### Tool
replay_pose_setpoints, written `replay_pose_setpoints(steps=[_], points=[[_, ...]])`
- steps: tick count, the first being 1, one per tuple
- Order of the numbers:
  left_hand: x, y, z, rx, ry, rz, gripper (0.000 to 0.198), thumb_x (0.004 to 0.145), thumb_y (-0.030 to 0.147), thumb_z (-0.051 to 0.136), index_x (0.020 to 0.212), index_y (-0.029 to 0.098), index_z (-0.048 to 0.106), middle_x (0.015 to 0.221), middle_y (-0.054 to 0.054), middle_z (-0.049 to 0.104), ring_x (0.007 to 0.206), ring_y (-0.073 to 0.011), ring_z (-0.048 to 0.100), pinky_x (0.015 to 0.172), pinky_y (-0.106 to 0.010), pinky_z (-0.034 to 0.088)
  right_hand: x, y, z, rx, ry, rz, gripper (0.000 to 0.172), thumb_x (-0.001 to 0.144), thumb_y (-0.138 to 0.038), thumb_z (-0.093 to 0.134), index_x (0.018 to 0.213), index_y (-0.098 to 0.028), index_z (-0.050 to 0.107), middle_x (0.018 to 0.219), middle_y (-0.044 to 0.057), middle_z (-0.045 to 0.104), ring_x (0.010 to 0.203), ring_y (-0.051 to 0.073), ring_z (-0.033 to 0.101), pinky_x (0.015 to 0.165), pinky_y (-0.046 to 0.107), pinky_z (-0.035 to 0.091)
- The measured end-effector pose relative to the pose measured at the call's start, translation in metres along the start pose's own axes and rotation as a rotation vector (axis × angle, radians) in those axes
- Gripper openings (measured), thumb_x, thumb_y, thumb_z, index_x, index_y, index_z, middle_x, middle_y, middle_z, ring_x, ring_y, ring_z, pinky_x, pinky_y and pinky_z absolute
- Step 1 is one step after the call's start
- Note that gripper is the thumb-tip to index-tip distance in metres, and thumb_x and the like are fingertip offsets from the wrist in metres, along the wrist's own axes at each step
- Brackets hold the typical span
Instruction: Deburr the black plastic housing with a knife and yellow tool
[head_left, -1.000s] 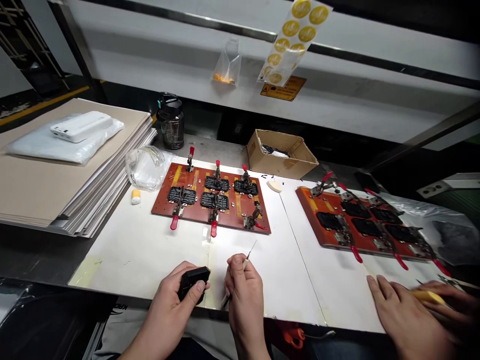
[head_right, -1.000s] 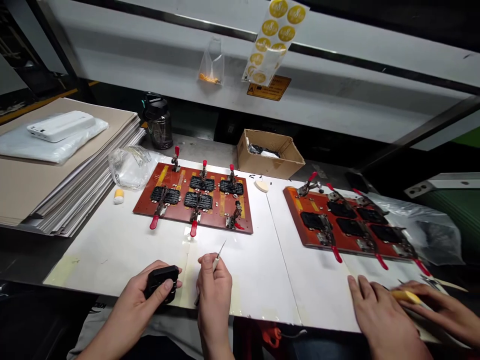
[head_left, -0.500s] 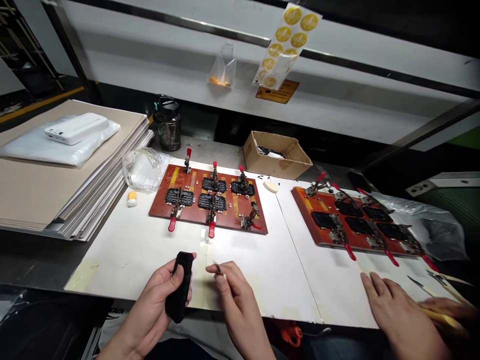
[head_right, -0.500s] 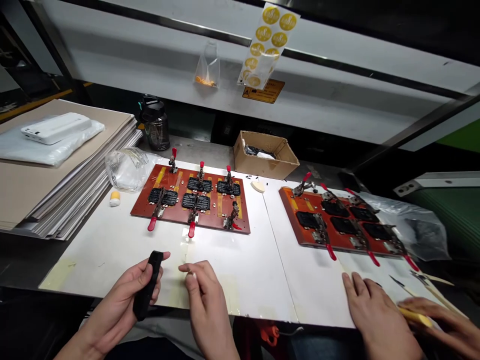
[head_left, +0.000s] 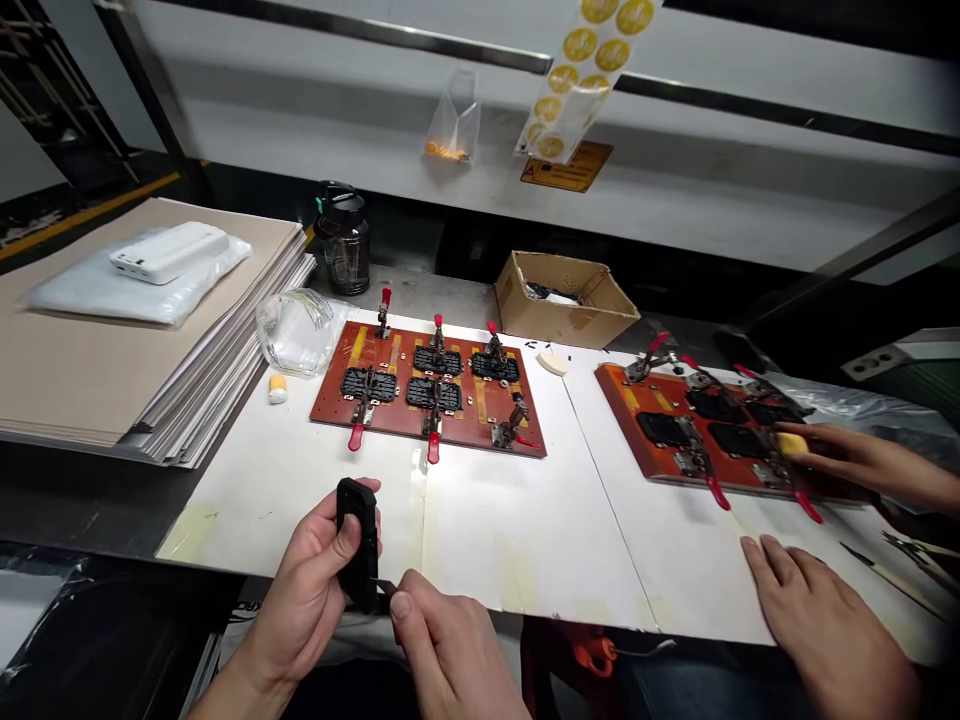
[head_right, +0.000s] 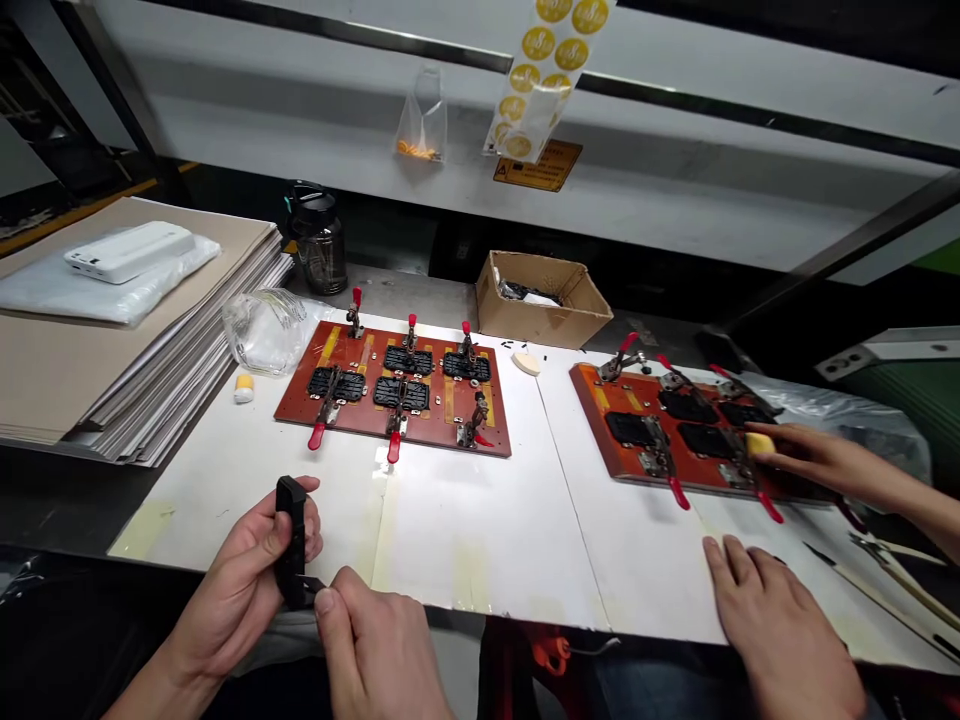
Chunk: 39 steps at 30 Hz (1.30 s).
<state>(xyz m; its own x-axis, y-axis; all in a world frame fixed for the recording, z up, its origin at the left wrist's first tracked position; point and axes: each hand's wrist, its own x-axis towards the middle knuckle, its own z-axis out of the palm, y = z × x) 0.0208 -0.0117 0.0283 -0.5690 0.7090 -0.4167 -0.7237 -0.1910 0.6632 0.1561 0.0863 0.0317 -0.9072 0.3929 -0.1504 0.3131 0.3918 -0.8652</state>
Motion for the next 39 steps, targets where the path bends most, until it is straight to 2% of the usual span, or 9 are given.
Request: replay_pose_setpoints(steps=[11, 16, 18, 20, 23, 26, 30, 34, 39], points=[[-0.003, -0.003, 0.005, -0.077, 0.031, 0.094, 0.026, 0.087, 0.031, 0.075, 0.110, 0.023, 0.067, 0.096, 0.000, 0.063, 0.089, -0.0074, 0.057, 0.088, -0.015, 0.048, -0.009, -0.003, 0.001, -0.008, -0.048, 0.110, 0.041, 0.107, -0.048, 0.033, 0.076, -0.022, 0.035, 0.061, -0.005, 0.037, 0.056, 0.012, 0.032, 0.056, 0.028, 0.019], [-0.004, -0.006, 0.007, -0.037, -0.001, 0.134, 0.020, 0.088, 0.030, 0.074, 0.104, 0.022, 0.066, 0.087, 0.001, 0.061, 0.082, -0.0075, 0.056, 0.082, -0.014, 0.048, -0.016, -0.008, 0.007, 0.072, -0.019, 0.159, 0.042, 0.108, -0.048, 0.032, 0.074, -0.022, 0.036, 0.061, -0.005, 0.036, 0.056, 0.012, 0.033, 0.056, 0.029, 0.019], [-0.003, -0.010, 0.007, 0.013, -0.005, 0.168, 0.019, 0.087, 0.032, 0.074, 0.100, 0.021, 0.064, 0.086, 0.001, 0.061, 0.078, -0.0078, 0.055, 0.076, -0.014, 0.048, -0.020, -0.011, 0.011, 0.084, -0.087, 0.172, 0.043, 0.107, -0.049, 0.032, 0.074, -0.022, 0.038, 0.061, -0.005, 0.039, 0.056, 0.012, 0.035, 0.054, 0.028, 0.019], [0.000, -0.015, 0.006, 0.071, -0.011, 0.193, 0.020, 0.088, 0.034, 0.074, 0.096, 0.020, 0.063, 0.084, 0.001, 0.061, 0.074, -0.0079, 0.054, 0.068, -0.014, 0.047, -0.024, -0.014, 0.012, 0.099, -0.246, 0.144, 0.045, 0.106, -0.051, 0.035, 0.072, -0.022, 0.040, 0.060, -0.005, 0.040, 0.053, 0.011, 0.034, 0.052, 0.028, 0.019], [0.008, -0.021, 0.006, 0.085, 0.008, 0.131, 0.020, 0.090, 0.035, 0.071, 0.098, 0.019, 0.062, 0.086, 0.000, 0.061, 0.073, -0.0080, 0.054, 0.067, -0.015, 0.047, -0.026, -0.016, 0.004, 0.222, -0.414, 0.028, 0.048, 0.106, -0.053, 0.033, 0.075, -0.021, 0.050, 0.063, -0.004, 0.046, 0.055, 0.011, 0.041, 0.053, 0.025, 0.025], [0.013, -0.022, 0.006, 0.051, 0.020, 0.032, 0.020, 0.093, 0.037, 0.067, 0.100, 0.018, 0.062, 0.086, 0.000, 0.059, 0.071, -0.0073, 0.053, 0.066, -0.016, 0.048, -0.023, -0.012, -0.015, 0.312, -0.278, -0.005, 0.043, 0.109, -0.046, 0.026, 0.099, -0.025, 0.062, 0.085, -0.002, 0.060, 0.076, 0.013, 0.056, 0.068, 0.023, 0.039], [0.014, -0.021, 0.006, 0.047, 0.003, -0.046, 0.019, 0.094, 0.038, 0.065, 0.096, 0.019, 0.061, 0.081, 0.001, 0.056, 0.066, -0.0071, 0.050, 0.060, -0.017, 0.047, -0.019, 0.001, -0.030, 0.206, -0.015, 0.066, 0.030, 0.109, -0.039, 0.034, 0.121, -0.031, 0.061, 0.106, -0.001, 0.061, 0.097, 0.014, 0.058, 0.087, 0.023, 0.041], [0.014, -0.024, 0.007, 0.109, 0.044, -0.028, 0.020, 0.094, 0.039, 0.066, 0.098, 0.020, 0.062, 0.074, 0.004, 0.054, 0.062, -0.0072, 0.048, 0.058, -0.017, 0.045, -0.013, 0.011, -0.024, 0.160, 0.098, 0.113, 0.024, 0.105, -0.043, 0.046, 0.121, -0.031, 0.060, 0.097, -0.001, 0.058, 0.082, 0.014, 0.054, 0.073, 0.023, 0.042], [0.013, -0.031, 0.007, 0.281, 0.123, 0.098, 0.032, 0.091, 0.043, 0.068, 0.114, 0.021, 0.064, 0.095, -0.002, 0.065, 0.084, -0.0127, 0.060, 0.072, -0.020, 0.049, 0.001, 0.012, -0.008, 0.160, 0.129, 0.201, 0.023, 0.099, -0.046, 0.057, 0.110, -0.026, 0.061, 0.071, -0.005, 0.046, 0.064, 0.012, 0.045, 0.061, 0.023, 0.039]])
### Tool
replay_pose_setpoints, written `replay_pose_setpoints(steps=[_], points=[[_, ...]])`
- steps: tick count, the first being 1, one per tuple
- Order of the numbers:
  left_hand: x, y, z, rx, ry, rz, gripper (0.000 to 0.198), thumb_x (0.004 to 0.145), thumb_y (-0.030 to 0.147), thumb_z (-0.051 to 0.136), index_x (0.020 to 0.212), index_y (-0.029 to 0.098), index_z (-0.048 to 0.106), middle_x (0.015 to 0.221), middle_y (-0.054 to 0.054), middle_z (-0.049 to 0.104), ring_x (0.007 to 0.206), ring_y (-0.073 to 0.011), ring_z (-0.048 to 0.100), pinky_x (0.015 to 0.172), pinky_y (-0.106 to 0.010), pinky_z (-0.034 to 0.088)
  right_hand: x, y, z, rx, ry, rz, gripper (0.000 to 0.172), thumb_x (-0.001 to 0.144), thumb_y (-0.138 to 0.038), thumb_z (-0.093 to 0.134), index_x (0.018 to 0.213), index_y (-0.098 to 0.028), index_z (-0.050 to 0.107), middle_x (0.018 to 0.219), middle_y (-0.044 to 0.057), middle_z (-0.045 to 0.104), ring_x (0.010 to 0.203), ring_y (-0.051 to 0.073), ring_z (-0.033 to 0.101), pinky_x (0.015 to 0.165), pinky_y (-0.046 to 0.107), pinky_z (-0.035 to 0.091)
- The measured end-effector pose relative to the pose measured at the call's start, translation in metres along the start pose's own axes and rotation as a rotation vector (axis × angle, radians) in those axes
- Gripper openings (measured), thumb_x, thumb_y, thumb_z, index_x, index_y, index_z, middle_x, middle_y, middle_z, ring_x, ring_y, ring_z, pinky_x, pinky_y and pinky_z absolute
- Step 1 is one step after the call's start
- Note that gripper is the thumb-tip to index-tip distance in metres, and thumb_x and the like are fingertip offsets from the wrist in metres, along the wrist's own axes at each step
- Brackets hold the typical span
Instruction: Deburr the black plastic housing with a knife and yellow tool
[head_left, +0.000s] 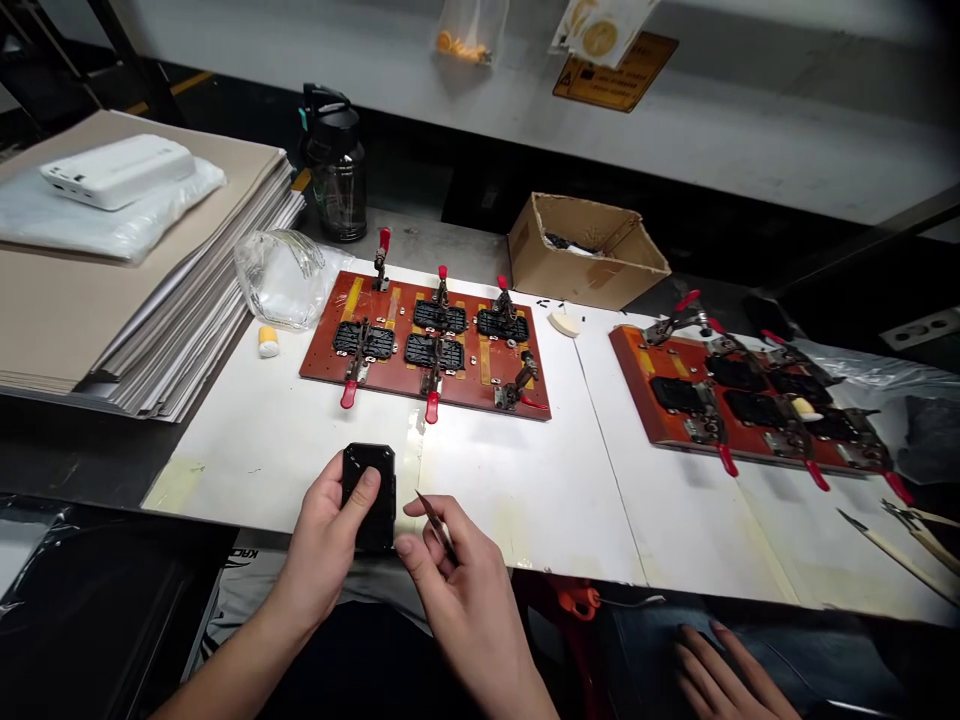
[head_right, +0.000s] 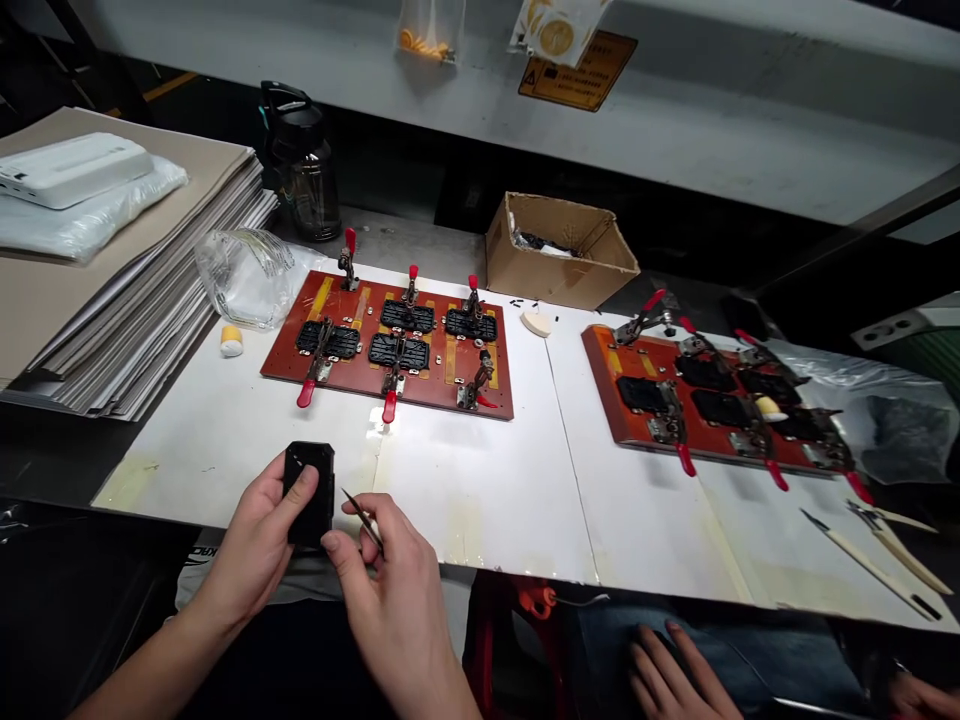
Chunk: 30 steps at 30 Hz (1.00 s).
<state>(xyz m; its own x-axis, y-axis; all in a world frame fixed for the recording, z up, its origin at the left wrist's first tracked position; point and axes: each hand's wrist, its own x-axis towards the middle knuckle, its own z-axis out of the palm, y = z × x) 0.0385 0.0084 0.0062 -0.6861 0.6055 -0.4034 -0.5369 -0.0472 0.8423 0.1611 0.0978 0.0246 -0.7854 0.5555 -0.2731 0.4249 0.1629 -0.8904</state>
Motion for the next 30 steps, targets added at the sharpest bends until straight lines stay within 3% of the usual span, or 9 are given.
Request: replay_pose_setpoints(steps=[3, 5, 9, 11, 15, 18, 26, 30], points=[[-0.002, -0.004, 0.000, 0.146, 0.045, 0.071, 0.030, 0.090, 0.045, 0.068, 0.106, 0.020, 0.065, 0.096, -0.003, 0.068, 0.088, -0.0143, 0.060, 0.079, -0.022, 0.050, 0.004, -0.002, 0.003, -0.067, 0.030, -0.019, 0.019, 0.098, -0.042, 0.059, 0.092, -0.023, 0.061, 0.068, -0.005, 0.047, 0.061, 0.012, 0.044, 0.060, 0.024, 0.036], [-0.002, -0.005, -0.001, 0.145, 0.061, 0.067, 0.030, 0.090, 0.046, 0.068, 0.104, 0.020, 0.065, 0.093, -0.002, 0.067, 0.085, -0.0132, 0.059, 0.078, -0.021, 0.050, 0.004, -0.003, -0.002, -0.043, -0.012, -0.048, 0.021, 0.100, -0.042, 0.055, 0.091, -0.024, 0.060, 0.073, -0.004, 0.051, 0.064, 0.012, 0.045, 0.060, 0.024, 0.037], [0.000, 0.001, -0.004, 0.007, 0.043, -0.127, 0.035, 0.088, 0.051, 0.069, 0.102, 0.019, 0.063, 0.078, 0.001, 0.060, 0.069, -0.0108, 0.056, 0.060, -0.019, 0.050, 0.001, -0.004, -0.022, -0.039, -0.169, -0.130, 0.023, 0.108, -0.040, 0.037, 0.118, -0.028, 0.055, 0.101, 0.000, 0.058, 0.089, 0.015, 0.055, 0.079, 0.026, 0.043], [0.002, 0.005, -0.008, -0.014, 0.018, -0.215, 0.038, 0.087, 0.054, 0.069, 0.102, 0.019, 0.061, 0.072, 0.002, 0.058, 0.062, -0.0099, 0.053, 0.051, -0.018, 0.047, -0.001, -0.005, -0.030, -0.122, -0.227, -0.129, 0.026, 0.110, -0.037, 0.031, 0.116, -0.027, 0.054, 0.106, 0.002, 0.057, 0.095, 0.017, 0.055, 0.085, 0.028, 0.042], [0.004, 0.009, -0.016, 0.006, 0.014, -0.255, 0.038, 0.087, 0.054, 0.069, 0.100, 0.020, 0.059, 0.066, 0.004, 0.055, 0.056, -0.0093, 0.051, 0.045, -0.016, 0.045, -0.004, -0.008, -0.034, -0.292, -0.362, -0.115, 0.030, 0.109, -0.040, 0.032, 0.093, -0.024, 0.052, 0.093, 0.000, 0.058, 0.083, 0.017, 0.053, 0.074, 0.028, 0.039], [0.002, 0.010, -0.019, 0.041, 0.014, -0.276, 0.039, 0.086, 0.057, 0.068, 0.094, 0.021, 0.058, 0.060, 0.006, 0.049, 0.047, -0.0090, 0.046, 0.036, -0.016, 0.039, -0.006, -0.010, -0.031, -0.352, -0.398, -0.071, 0.029, 0.108, -0.042, 0.036, 0.091, -0.024, 0.051, 0.087, -0.002, 0.061, 0.073, 0.016, 0.051, 0.065, 0.026, 0.036], [-0.002, 0.015, -0.018, 0.104, -0.026, -0.277, 0.038, 0.086, 0.057, 0.068, 0.099, 0.023, 0.060, 0.063, 0.007, 0.049, 0.045, -0.0081, 0.045, 0.034, -0.016, 0.035, -0.004, -0.009, -0.028, -0.245, -0.298, -0.079, 0.020, 0.106, -0.042, 0.043, 0.111, -0.029, 0.058, 0.097, -0.003, 0.065, 0.080, 0.014, 0.057, 0.072, 0.025, 0.040], [-0.003, 0.010, -0.018, 0.114, -0.053, -0.222, 0.034, 0.089, 0.053, 0.065, 0.102, 0.021, 0.063, 0.074, 0.003, 0.057, 0.060, -0.0100, 0.053, 0.053, -0.019, 0.048, -0.002, 0.009, -0.018, -0.060, -0.066, -0.016, 0.031, 0.106, -0.050, 0.040, 0.124, -0.029, 0.054, 0.098, -0.001, 0.063, 0.079, 0.015, 0.058, 0.074, 0.026, 0.045]])
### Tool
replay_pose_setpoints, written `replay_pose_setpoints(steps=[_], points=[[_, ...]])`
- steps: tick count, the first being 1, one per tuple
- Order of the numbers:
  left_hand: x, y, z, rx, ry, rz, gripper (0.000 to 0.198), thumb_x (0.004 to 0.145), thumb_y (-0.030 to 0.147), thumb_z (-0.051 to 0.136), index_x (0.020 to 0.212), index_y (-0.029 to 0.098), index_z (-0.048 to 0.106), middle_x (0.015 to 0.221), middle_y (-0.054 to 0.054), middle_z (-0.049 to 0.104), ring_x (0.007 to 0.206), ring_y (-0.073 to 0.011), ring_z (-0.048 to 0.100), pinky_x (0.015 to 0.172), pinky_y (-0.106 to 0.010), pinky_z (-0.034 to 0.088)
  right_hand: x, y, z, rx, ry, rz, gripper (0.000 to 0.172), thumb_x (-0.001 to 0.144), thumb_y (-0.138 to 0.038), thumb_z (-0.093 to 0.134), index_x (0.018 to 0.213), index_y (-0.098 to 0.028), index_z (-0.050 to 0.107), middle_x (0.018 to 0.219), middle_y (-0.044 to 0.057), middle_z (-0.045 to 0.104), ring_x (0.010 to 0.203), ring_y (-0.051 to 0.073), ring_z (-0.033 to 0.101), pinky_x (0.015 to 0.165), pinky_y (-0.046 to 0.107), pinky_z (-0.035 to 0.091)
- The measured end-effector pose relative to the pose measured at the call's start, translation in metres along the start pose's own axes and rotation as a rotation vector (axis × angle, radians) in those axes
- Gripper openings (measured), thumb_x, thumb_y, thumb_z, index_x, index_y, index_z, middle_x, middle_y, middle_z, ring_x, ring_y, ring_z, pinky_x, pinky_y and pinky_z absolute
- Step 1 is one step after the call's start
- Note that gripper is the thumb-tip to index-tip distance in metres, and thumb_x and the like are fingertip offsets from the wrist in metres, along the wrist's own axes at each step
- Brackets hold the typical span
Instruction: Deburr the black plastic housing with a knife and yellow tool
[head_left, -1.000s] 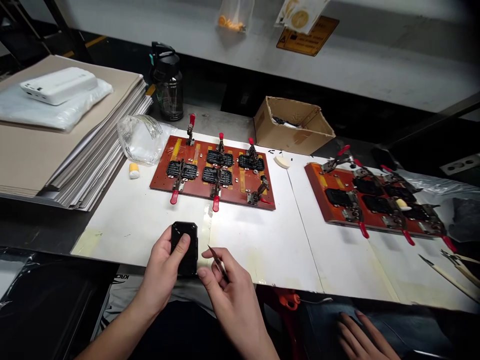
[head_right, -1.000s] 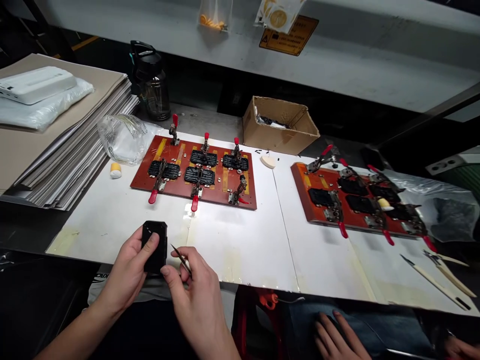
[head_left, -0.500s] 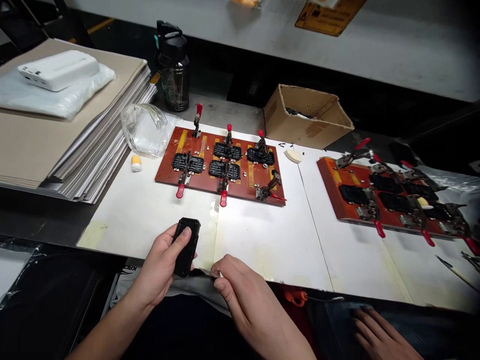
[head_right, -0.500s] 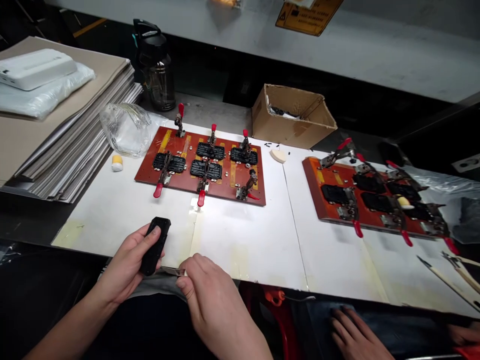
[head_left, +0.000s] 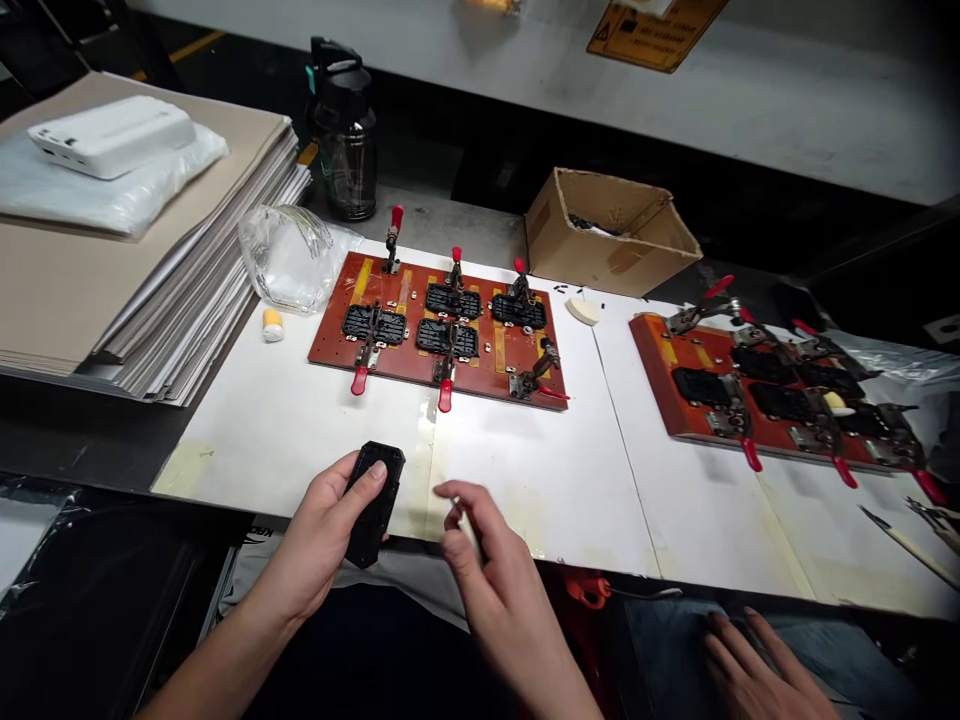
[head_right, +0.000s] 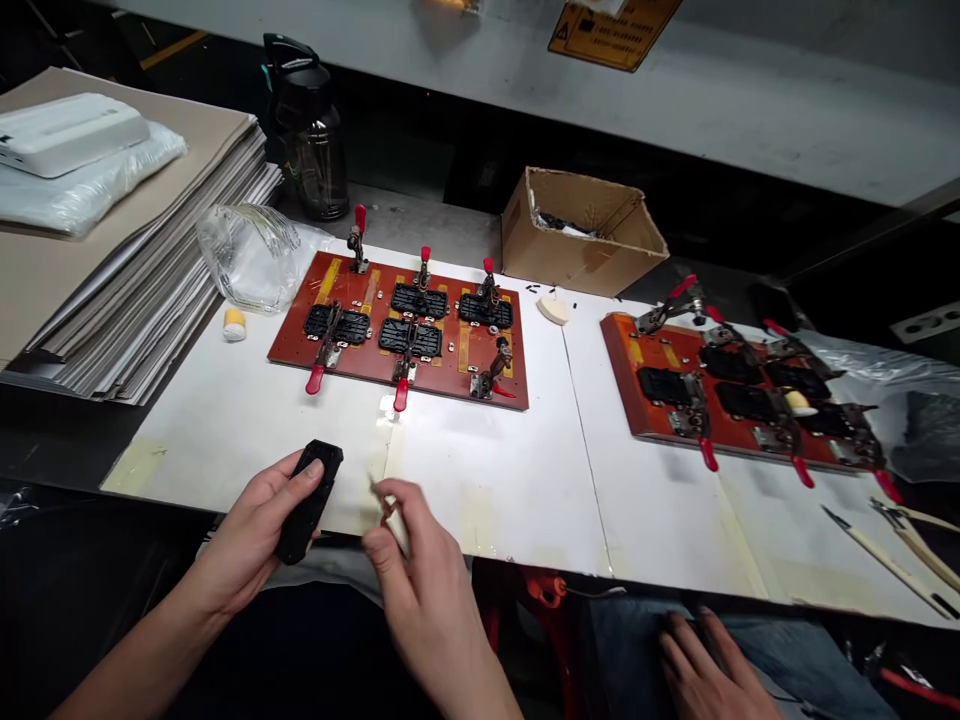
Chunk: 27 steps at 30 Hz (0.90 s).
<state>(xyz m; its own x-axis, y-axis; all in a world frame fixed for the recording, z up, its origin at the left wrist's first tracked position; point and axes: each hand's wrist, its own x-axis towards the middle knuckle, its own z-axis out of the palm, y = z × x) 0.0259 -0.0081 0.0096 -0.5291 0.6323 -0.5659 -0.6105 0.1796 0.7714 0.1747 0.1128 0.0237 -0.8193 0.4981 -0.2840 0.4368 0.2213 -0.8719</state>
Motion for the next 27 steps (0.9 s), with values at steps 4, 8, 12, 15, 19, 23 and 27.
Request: replay_pose_setpoints(steps=[4, 8, 12, 15, 19, 23, 27], points=[[0.003, -0.005, -0.001, 0.218, 0.055, 0.196, 0.029, 0.090, 0.049, 0.065, 0.101, 0.022, 0.063, 0.090, -0.001, 0.066, 0.086, -0.0169, 0.063, 0.077, -0.025, 0.053, 0.008, 0.020, 0.002, 0.077, 0.211, 0.089, 0.043, 0.107, -0.052, 0.031, 0.136, -0.028, 0.051, 0.119, 0.006, 0.064, 0.107, 0.020, 0.061, 0.092, 0.034, 0.050], [0.006, -0.002, -0.002, 0.211, -0.015, 0.157, 0.034, 0.091, 0.048, 0.065, 0.113, 0.023, 0.060, 0.098, -0.005, 0.070, 0.091, -0.0216, 0.067, 0.080, -0.033, 0.056, 0.021, 0.030, -0.013, -0.135, 0.251, -0.007, 0.041, 0.105, -0.047, 0.041, 0.140, -0.027, 0.052, 0.140, 0.008, 0.057, 0.130, 0.025, 0.051, 0.109, 0.042, 0.042], [0.005, 0.003, -0.006, 0.385, -0.019, 0.263, 0.025, 0.093, 0.039, 0.064, 0.114, 0.026, 0.063, 0.103, -0.005, 0.072, 0.096, -0.0229, 0.068, 0.084, -0.035, 0.056, 0.035, 0.040, -0.028, -0.367, 0.344, -0.044, 0.036, 0.105, -0.038, 0.041, 0.135, -0.024, 0.055, 0.116, 0.008, 0.063, 0.106, 0.025, 0.061, 0.089, 0.040, 0.051], [0.007, 0.003, -0.015, 0.830, -0.065, 0.712, 0.033, 0.094, 0.012, 0.052, 0.117, 0.030, 0.068, 0.117, -0.002, 0.072, 0.114, -0.0245, 0.062, 0.100, -0.042, 0.049, 0.044, 0.048, -0.034, -0.523, 0.368, -0.072, 0.033, 0.104, -0.033, 0.042, 0.131, -0.020, 0.057, 0.112, 0.010, 0.061, 0.101, 0.026, 0.060, 0.087, 0.043, 0.051], [0.020, -0.005, -0.033, 1.311, -0.145, 1.000, 0.061, 0.083, -0.007, 0.040, 0.127, 0.028, 0.064, 0.139, -0.005, 0.062, 0.128, -0.0287, 0.052, 0.108, -0.052, 0.044, 0.039, 0.046, -0.026, -0.557, 0.499, -0.137, 0.032, 0.103, -0.037, 0.045, 0.128, -0.020, 0.058, 0.118, 0.012, 0.058, 0.107, 0.029, 0.057, 0.093, 0.048, 0.049], [0.025, -0.017, -0.043, 1.260, -0.056, 0.771, 0.067, 0.083, -0.004, 0.041, 0.142, 0.028, 0.050, 0.152, -0.009, 0.046, 0.141, -0.0265, 0.042, 0.115, -0.049, 0.042, 0.021, 0.029, 0.006, -0.282, 0.203, -0.118, 0.039, 0.103, -0.038, 0.051, 0.139, -0.026, 0.046, 0.112, 0.007, 0.061, 0.096, 0.022, 0.062, 0.083, 0.038, 0.055], [0.020, -0.022, -0.042, 0.973, 0.030, 0.602, 0.068, 0.088, 0.005, 0.044, 0.150, 0.033, 0.035, 0.154, -0.007, 0.039, 0.140, -0.0218, 0.046, 0.111, -0.040, 0.050, 0.020, 0.020, 0.042, -0.334, 0.048, -0.246, 0.063, 0.094, -0.039, 0.068, 0.147, -0.026, 0.036, 0.121, 0.009, 0.060, 0.108, 0.029, 0.060, 0.091, 0.046, 0.055]])
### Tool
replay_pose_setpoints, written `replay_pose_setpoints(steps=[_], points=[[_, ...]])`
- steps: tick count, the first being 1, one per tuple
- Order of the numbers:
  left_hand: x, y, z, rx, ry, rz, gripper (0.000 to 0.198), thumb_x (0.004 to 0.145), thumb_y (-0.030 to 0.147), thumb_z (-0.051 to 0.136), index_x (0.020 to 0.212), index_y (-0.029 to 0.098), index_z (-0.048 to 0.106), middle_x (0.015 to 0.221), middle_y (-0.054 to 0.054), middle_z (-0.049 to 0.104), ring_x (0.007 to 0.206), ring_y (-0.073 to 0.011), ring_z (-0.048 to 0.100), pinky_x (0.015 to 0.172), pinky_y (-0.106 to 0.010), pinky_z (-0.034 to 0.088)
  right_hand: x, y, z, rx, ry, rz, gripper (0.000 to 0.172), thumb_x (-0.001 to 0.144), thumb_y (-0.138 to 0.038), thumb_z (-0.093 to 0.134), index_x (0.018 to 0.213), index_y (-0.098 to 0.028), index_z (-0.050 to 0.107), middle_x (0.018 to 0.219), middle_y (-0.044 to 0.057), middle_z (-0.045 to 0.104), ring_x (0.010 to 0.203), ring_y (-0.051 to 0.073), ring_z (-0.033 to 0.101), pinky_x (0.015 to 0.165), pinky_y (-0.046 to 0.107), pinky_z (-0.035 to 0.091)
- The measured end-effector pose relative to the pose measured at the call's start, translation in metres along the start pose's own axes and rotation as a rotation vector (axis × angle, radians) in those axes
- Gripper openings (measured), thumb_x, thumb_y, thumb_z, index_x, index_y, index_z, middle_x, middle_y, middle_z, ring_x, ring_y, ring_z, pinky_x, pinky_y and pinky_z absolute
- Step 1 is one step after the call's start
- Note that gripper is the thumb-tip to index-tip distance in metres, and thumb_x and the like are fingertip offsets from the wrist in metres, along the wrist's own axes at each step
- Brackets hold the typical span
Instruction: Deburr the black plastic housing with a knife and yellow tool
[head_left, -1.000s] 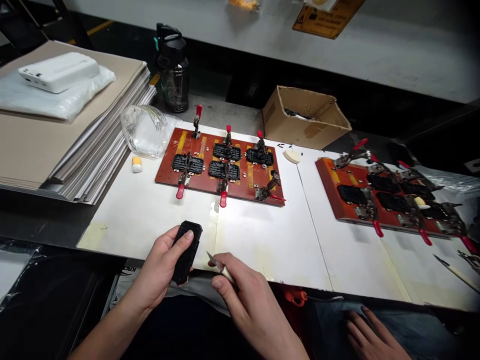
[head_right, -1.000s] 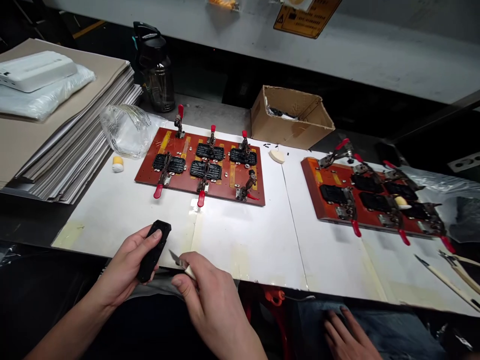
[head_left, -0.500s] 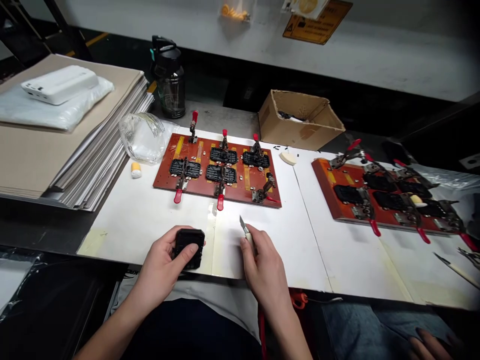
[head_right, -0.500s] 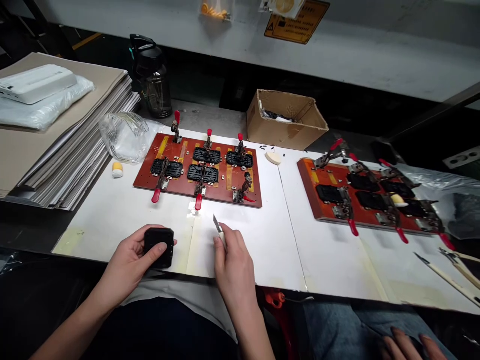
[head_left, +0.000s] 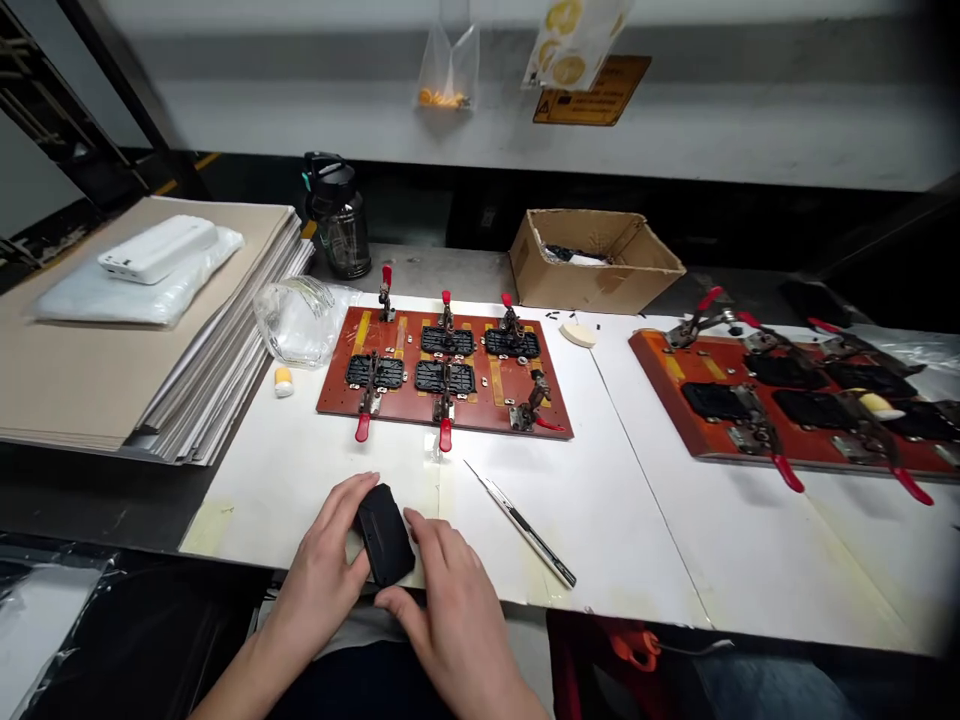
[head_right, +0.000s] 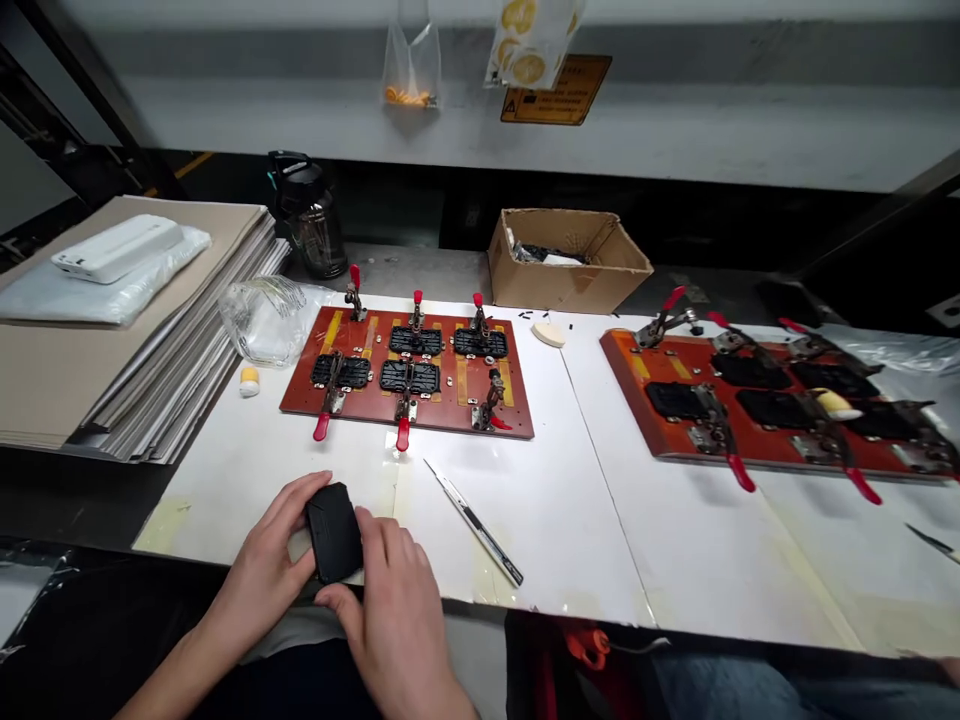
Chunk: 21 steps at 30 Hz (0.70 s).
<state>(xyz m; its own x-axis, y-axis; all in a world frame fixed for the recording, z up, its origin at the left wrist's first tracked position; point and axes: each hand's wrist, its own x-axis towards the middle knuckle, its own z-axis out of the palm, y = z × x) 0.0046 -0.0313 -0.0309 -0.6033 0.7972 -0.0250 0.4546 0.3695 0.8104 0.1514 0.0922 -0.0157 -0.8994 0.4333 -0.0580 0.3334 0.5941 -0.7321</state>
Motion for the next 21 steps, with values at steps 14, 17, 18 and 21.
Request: replay_pose_setpoints(steps=[14, 17, 18, 21], points=[[0.129, -0.053, -0.112, 0.553, 0.419, -0.214, 0.059, 0.094, 0.047, 0.049, 0.140, 0.009, 0.045, 0.127, -0.024, 0.054, 0.114, -0.0410, 0.060, 0.094, -0.055, 0.050, 0.022, 0.015, 0.039, -0.273, 0.316, -0.086, 0.048, 0.101, -0.043, 0.053, 0.140, -0.016, 0.043, 0.095, 0.009, 0.062, 0.084, 0.027, 0.062, 0.073, 0.042, 0.054], [0.148, -0.063, -0.114, 0.549, 0.427, -0.215, 0.052, 0.092, 0.042, 0.053, 0.133, 0.009, 0.053, 0.122, -0.023, 0.059, 0.115, -0.0413, 0.060, 0.097, -0.054, 0.048, 0.018, 0.018, 0.036, -0.164, 0.350, -0.074, 0.044, 0.103, -0.041, 0.051, 0.138, -0.017, 0.044, 0.094, 0.008, 0.061, 0.082, 0.025, 0.062, 0.071, 0.038, 0.053], [0.146, -0.063, -0.113, 0.543, 0.435, -0.208, 0.048, 0.092, 0.039, 0.052, 0.131, 0.010, 0.055, 0.122, -0.022, 0.061, 0.116, -0.0400, 0.060, 0.099, -0.052, 0.047, 0.016, 0.019, 0.034, -0.110, 0.356, -0.064, 0.040, 0.103, -0.039, 0.050, 0.137, -0.017, 0.046, 0.093, 0.007, 0.061, 0.081, 0.023, 0.061, 0.070, 0.036, 0.052], [0.113, -0.049, -0.102, 0.505, 0.466, -0.191, 0.045, 0.094, 0.036, 0.050, 0.134, 0.016, 0.053, 0.123, -0.016, 0.065, 0.109, -0.0327, 0.064, 0.094, -0.043, 0.050, 0.009, 0.019, 0.022, 0.131, 0.312, 0.001, 0.027, 0.105, -0.036, 0.045, 0.125, -0.021, 0.055, 0.090, 0.004, 0.059, 0.076, 0.019, 0.059, 0.068, 0.031, 0.048]])
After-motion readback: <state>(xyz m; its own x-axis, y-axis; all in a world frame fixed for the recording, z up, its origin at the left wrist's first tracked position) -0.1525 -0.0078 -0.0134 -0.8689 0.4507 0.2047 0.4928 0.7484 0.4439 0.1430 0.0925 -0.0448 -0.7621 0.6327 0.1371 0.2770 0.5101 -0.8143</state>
